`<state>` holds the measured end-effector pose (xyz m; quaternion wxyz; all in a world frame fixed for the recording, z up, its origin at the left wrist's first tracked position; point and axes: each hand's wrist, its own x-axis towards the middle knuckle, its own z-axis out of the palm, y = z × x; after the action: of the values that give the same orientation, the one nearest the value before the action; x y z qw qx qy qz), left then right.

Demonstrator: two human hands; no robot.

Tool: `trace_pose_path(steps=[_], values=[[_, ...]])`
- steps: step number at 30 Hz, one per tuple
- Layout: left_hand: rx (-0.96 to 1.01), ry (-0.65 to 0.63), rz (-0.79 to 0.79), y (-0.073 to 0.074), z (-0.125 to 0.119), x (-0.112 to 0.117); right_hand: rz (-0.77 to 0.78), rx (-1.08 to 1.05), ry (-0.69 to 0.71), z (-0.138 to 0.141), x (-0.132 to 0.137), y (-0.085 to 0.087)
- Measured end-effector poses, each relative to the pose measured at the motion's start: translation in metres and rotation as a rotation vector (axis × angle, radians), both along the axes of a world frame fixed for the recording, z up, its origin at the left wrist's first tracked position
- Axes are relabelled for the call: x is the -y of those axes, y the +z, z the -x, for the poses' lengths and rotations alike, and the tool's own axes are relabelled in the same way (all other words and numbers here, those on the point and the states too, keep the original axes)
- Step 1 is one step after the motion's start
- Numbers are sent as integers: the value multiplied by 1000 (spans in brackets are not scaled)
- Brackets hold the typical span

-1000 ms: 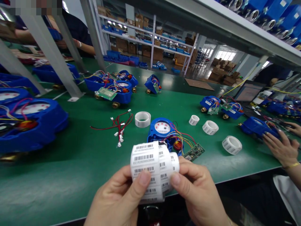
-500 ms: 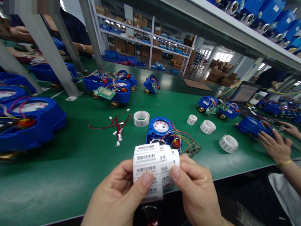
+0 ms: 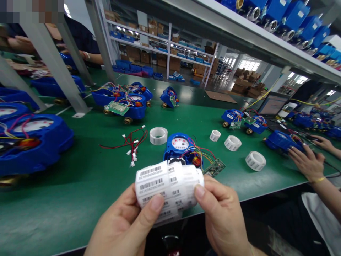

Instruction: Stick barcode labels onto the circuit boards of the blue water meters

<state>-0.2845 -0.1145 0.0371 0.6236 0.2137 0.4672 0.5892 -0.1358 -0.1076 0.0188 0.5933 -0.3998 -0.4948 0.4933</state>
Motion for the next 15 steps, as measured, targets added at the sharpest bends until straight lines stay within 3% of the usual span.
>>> trace_pose_path(steps=[8,15], values=[[36,20,-9,1,3,2,0,94,-65,0,2,-3],[10,46,-11,2,4,-2,157,0,10,-1,0,6]])
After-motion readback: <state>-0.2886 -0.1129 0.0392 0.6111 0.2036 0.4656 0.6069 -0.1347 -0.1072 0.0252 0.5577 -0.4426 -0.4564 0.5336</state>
